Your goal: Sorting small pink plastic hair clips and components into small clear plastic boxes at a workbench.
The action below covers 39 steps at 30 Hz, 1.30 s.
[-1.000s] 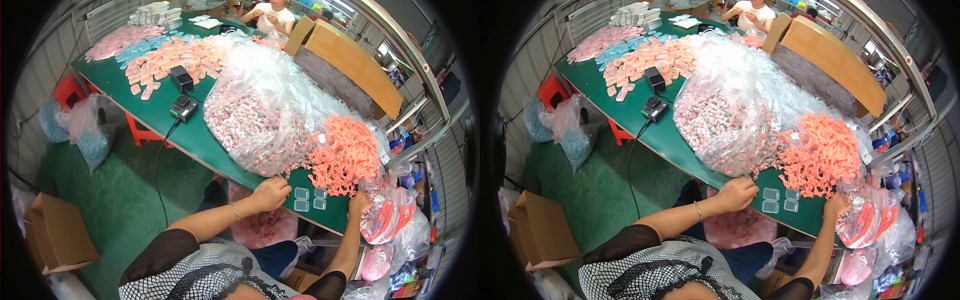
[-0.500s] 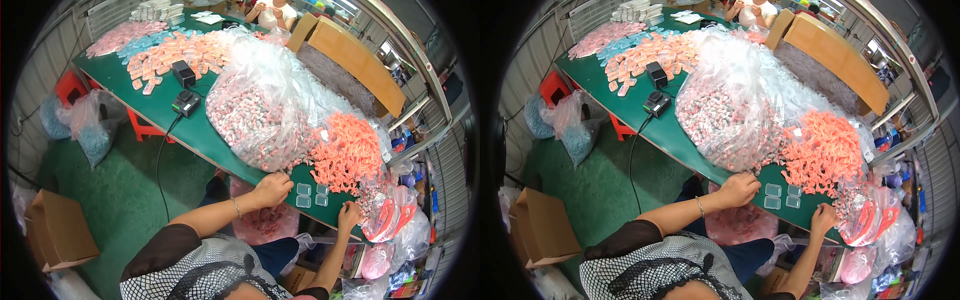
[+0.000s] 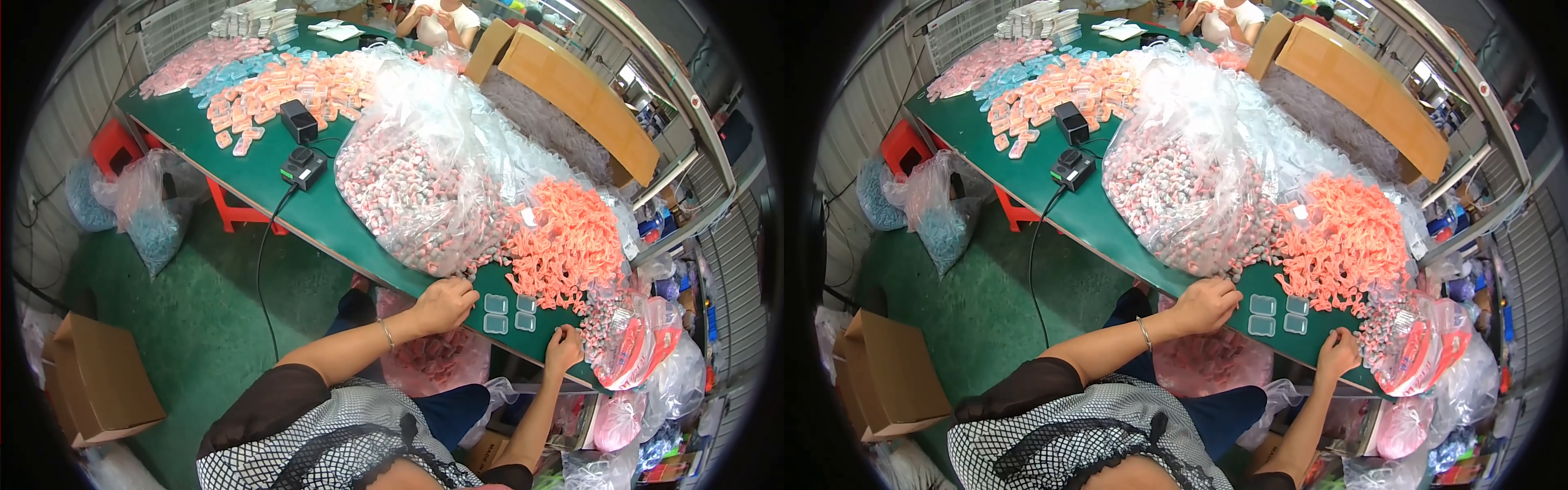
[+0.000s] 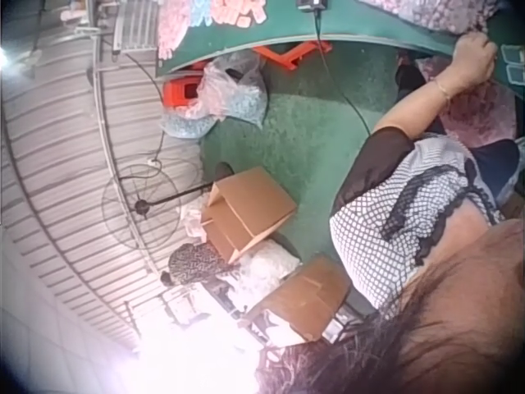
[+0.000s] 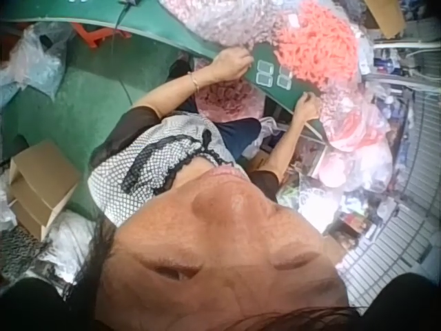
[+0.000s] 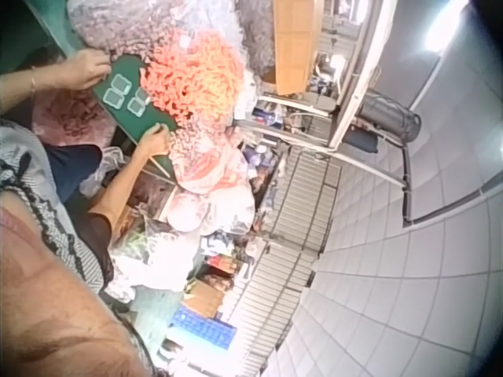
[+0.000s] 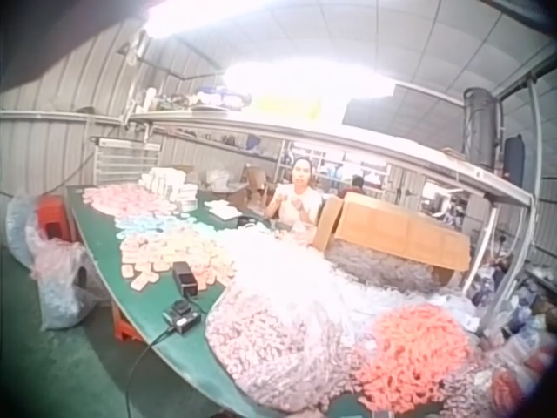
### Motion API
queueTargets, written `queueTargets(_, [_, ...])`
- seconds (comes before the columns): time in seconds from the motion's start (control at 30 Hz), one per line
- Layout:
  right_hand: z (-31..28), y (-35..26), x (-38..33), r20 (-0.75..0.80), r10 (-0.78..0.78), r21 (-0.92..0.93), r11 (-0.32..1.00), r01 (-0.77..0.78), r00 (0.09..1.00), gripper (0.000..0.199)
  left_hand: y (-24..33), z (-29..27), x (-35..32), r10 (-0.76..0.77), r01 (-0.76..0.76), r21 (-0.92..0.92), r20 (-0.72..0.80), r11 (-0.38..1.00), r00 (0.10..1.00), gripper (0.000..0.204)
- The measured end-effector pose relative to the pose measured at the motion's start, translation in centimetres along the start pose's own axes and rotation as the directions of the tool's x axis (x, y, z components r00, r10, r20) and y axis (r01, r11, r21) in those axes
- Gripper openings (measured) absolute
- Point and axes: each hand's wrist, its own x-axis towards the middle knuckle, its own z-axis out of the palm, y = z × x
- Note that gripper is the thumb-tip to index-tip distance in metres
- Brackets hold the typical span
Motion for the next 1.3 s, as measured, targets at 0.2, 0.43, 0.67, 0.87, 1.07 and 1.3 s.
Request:
queueTargets(0.2, [1.0,1.2,-0.3,-0.002,-0.025,0.067,0.997,0.025,1.0,0.01,0.2,-0.1,-0.1,-0.003,0.003,-0.009,-0.003,1.0,1.0,0.014])
queueTargets(0.43, [0.3,0.3,-0.2,-0.088,-0.067,0.127,0.989,0.078,0.994,0.014,0.0,0.2,-0.1,-0.021,0.021,-0.016,-0.002,1.0,1.0,0.014])
queueTargets(0.67, [-9.5,-10.8,5.3,-0.067,-0.083,0.715,0.691,0.105,0.994,0.019,0.3,-0.5,0.6,-0.056,0.056,-0.024,0.021,0.998,0.998,0.011])
queueTargets(0.87, [-17.0,-19.1,8.3,-0.255,-0.171,0.869,0.392,0.303,0.952,0.01,0.6,0.5,0.9,-0.159,0.159,0.013,0.014,0.987,0.987,0.011])
queueTargets(1.07, [-11.4,-20.3,11.1,-0.2,-0.19,0.839,0.474,0.268,0.961,0.009,1.1,-0.4,1.2,-0.201,0.202,-0.036,0.033,0.979,0.979,0.015])
queueTargets(1.3, [6.2,-18.2,17.1,-0.167,-0.443,0.286,0.833,0.474,0.881,0.02,1.7,-3.1,2.5,-0.232,0.238,-0.15,0.058,0.96,0.971,0.016])
